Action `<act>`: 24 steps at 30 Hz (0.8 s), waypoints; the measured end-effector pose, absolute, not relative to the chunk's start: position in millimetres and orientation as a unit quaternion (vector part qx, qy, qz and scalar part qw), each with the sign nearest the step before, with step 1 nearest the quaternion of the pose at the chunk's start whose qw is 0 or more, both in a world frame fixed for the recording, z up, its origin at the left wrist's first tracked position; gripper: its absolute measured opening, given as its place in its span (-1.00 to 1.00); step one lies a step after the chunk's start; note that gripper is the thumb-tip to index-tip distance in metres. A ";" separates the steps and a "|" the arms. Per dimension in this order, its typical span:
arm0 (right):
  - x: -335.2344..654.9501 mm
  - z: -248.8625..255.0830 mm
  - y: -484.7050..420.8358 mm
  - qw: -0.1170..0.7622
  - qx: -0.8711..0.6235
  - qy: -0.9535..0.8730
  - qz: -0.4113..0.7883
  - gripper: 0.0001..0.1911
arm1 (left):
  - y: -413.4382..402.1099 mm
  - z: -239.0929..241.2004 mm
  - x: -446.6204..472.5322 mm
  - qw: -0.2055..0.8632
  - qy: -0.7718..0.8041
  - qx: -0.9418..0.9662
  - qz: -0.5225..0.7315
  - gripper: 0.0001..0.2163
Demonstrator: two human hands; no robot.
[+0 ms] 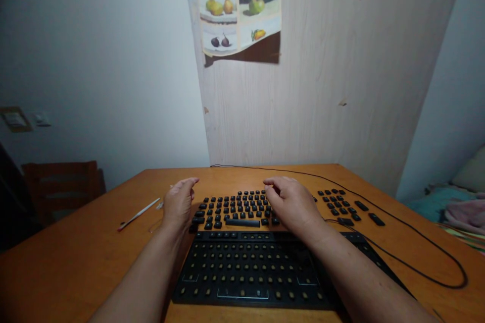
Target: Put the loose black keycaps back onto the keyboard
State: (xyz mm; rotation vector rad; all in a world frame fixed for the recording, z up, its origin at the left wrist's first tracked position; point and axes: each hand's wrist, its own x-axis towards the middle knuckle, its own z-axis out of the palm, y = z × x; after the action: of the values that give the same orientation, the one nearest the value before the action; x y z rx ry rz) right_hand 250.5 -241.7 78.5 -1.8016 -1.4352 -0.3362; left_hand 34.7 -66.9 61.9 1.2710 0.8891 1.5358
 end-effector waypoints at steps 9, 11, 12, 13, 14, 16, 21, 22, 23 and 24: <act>256.8 92.8 -203.6 0.244 -0.736 -0.623 -0.102 -0.77 | -73.5 65.8 37.5 0.495 0.359 0.490 0.621 -0.75; 260.1 89.5 -186.8 0.206 -0.748 -0.626 -0.081 -0.78 | -73.1 65.9 37.4 0.500 0.355 0.488 0.621 -0.75; 261.8 86.9 -177.9 0.192 -0.752 -0.626 -0.071 -0.79 | -73.0 65.9 37.3 0.502 0.354 0.488 0.621 -0.75; 263.3 83.7 -169.0 0.182 -0.756 -0.625 -0.063 -0.80 | -73.0 66.0 37.1 0.503 0.353 0.487 0.621 -0.75; 264.8 79.9 -160.1 0.174 -0.760 -0.624 -0.057 -0.82 | -73.1 66.1 37.0 0.503 0.354 0.487 0.620 -0.75; 267.2 71.5 -143.3 0.156 -0.769 -0.619 -0.043 -0.83 | -73.7 66.6 36.9 0.502 0.354 0.488 0.620 -0.75; 269.1 53.6 -110.8 0.114 -0.776 -0.620 -0.027 -0.80 | -76.3 66.7 38.5 0.506 0.349 0.492 0.616 -0.76; 268.8 51.7 -106.1 0.107 -0.775 -0.622 -0.026 -0.79 | -77.1 66.4 39.1 0.509 0.349 0.491 0.614 -0.76; 268.5 50.3 -101.9 0.101 -0.775 -0.624 -0.026 -0.78 | -78.0 66.2 39.9 0.513 0.349 0.492 0.611 -0.76; 268.1 49.5 -98.2 0.094 -0.774 -0.626 -0.025 -0.78 | -79.0 66.0 40.6 0.517 0.349 0.492 0.607 -0.75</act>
State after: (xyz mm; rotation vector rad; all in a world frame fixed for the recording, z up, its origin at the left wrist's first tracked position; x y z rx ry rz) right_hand 268.1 -98.2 49.5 -2.2947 -1.8563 -0.0749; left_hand 40.6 -79.0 66.0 1.1819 0.8372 1.4563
